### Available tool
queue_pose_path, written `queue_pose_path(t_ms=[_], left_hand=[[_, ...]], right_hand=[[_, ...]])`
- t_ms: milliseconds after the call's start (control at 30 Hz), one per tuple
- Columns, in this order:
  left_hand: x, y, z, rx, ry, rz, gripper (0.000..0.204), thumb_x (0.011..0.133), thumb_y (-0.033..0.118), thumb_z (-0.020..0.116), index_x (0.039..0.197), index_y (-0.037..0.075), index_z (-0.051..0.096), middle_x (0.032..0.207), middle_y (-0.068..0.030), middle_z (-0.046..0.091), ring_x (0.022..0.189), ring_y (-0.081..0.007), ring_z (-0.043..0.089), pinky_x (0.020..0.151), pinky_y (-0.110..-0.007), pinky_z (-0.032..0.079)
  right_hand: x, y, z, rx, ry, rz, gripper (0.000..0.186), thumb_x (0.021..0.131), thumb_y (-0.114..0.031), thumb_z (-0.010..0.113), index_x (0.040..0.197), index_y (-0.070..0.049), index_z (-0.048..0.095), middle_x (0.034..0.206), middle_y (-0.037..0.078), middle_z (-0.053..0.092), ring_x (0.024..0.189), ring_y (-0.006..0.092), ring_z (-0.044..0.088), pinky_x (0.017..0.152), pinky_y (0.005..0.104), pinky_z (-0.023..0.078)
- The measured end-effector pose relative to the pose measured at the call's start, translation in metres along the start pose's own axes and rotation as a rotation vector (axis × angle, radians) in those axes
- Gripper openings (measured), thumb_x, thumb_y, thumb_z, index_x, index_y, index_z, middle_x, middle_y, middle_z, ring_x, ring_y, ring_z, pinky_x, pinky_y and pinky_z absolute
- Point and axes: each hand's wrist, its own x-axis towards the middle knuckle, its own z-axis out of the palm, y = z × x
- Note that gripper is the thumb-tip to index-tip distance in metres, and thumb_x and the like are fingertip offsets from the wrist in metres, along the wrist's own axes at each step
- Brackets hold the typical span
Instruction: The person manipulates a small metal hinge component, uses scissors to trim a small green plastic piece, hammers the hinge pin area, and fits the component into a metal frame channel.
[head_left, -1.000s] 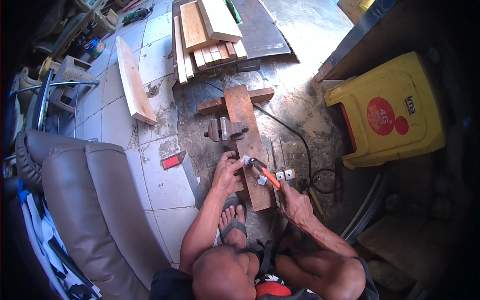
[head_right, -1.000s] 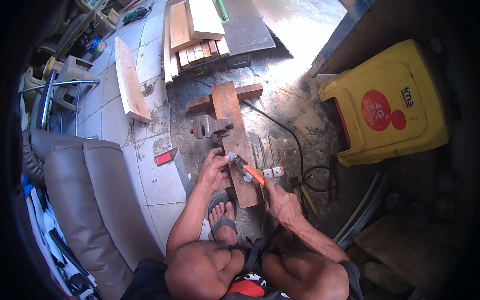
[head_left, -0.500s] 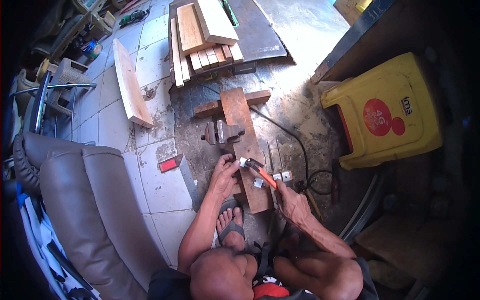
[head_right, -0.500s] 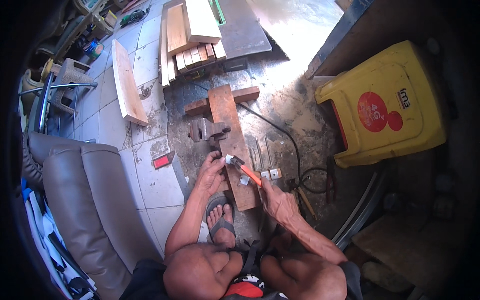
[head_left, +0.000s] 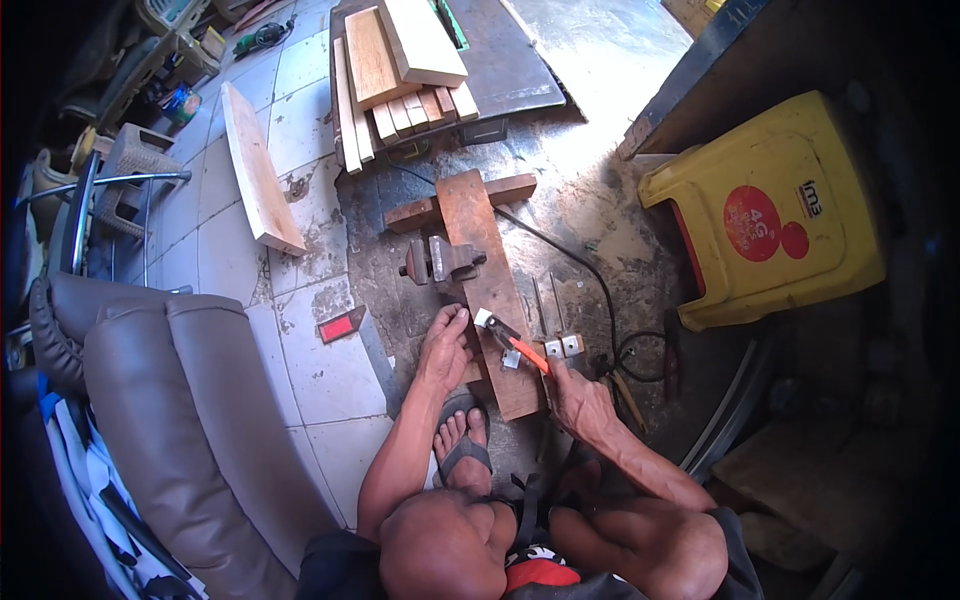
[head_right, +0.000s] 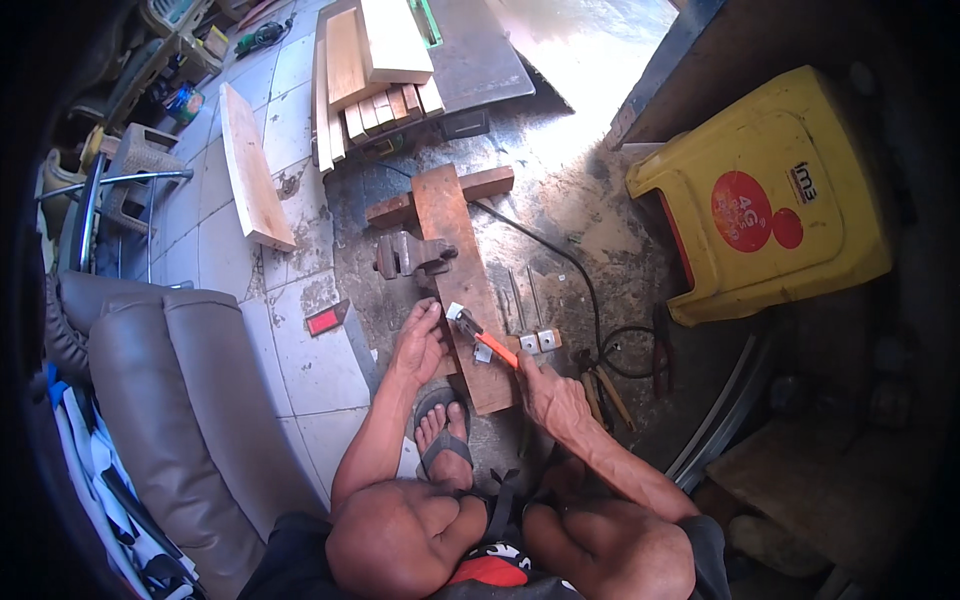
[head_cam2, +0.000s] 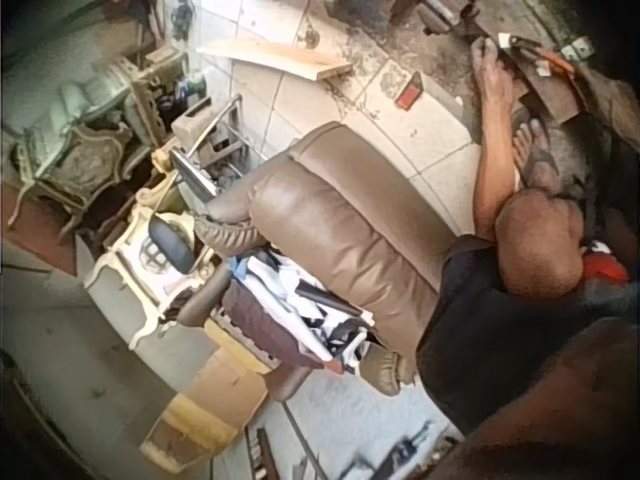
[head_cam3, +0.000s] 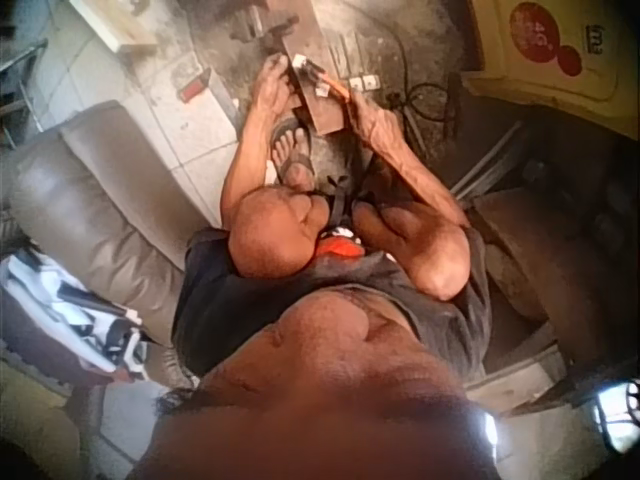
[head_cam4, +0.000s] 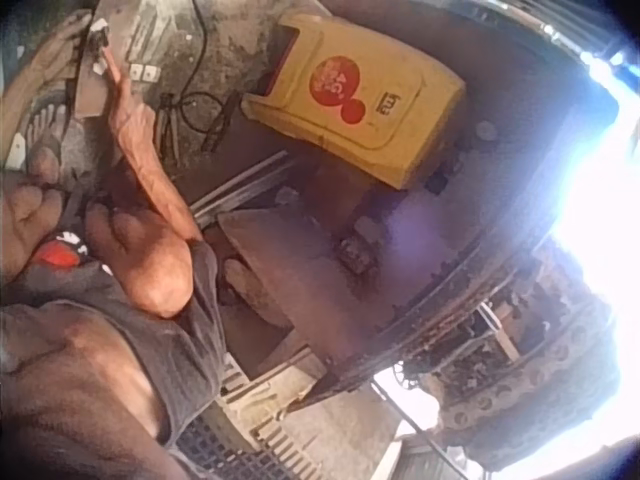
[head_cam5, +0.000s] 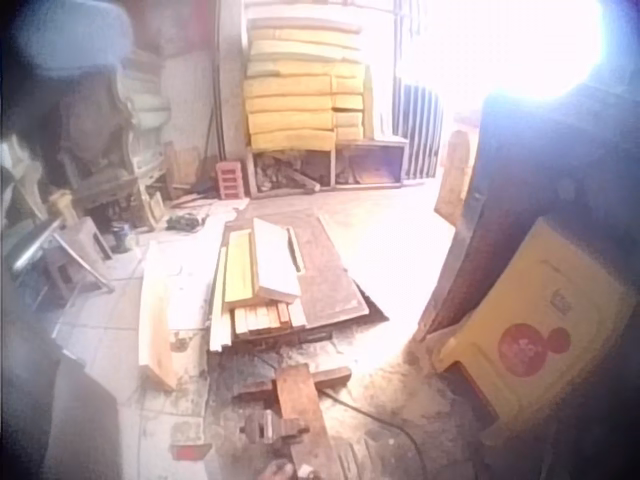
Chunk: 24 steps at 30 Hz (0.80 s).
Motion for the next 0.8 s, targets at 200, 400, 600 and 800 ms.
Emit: queue_pose_path(t_ms=[200, 400, 600, 800], left_hand=[[0.003, -0.003, -0.004, -0.028, 0.003, 0.061, 0.020, 0.104, 0.024, 0.059, 0.120, 0.014, 0.055, 0.111, -0.0031, 0.064, 0.101, -0.0182, 0.063, 0.087, -0.037, 0.055], [0.006, -0.014, 0.003, 0.094, 0.088, 0.141, 0.023, 0.102, 0.024, 0.062, 0.119, 0.010, 0.055, 0.111, -0.0039, 0.064, 0.102, -0.0163, 0.063, 0.088, -0.033, 0.055], [-0.002, -0.016, 0.017, 0.186, 0.158, 0.271, 0.035, 0.097, 0.022, 0.069, 0.121, 0.003, 0.051, 0.103, -0.0022, 0.060, 0.085, -0.0057, 0.054, 0.069, -0.022, 0.043], [0.008, -0.023, 0.008, 0.395, 0.172, 0.329, 0.038, 0.096, 0.017, 0.071, 0.123, 0.002, 0.048, 0.101, -0.0051, 0.064, 0.089, -0.0109, 0.062, 0.076, -0.025, 0.051]], right_hand=[[-0.020, 0.017, -0.010, 0.345, 0.113, 0.170, 0.035, 0.101, -0.021, 0.057, 0.134, -0.010, 0.053, 0.083, 0.024, 0.065, 0.075, 0.0410, 0.068, 0.067, 0.0482, 0.052], [-0.077, 0.091, 0.014, 0.416, 0.463, 0.439, 0.035, 0.105, -0.029, 0.052, 0.129, -0.005, 0.059, 0.083, 0.011, 0.062, 0.074, 0.0218, 0.062, 0.069, 0.0377, 0.050], [-0.120, 0.127, 0.036, 0.641, 0.435, 0.931, 0.044, 0.105, -0.034, 0.050, 0.131, 0.001, 0.055, 0.087, 0.012, 0.057, 0.077, 0.0213, 0.058, 0.069, 0.0388, 0.047], [-0.141, 0.175, 0.078, 0.376, 0.543, 0.866, 0.048, 0.103, -0.039, 0.051, 0.123, 0.004, 0.057, 0.094, 0.027, 0.065, 0.089, 0.0367, 0.067, 0.076, 0.0448, 0.049]])
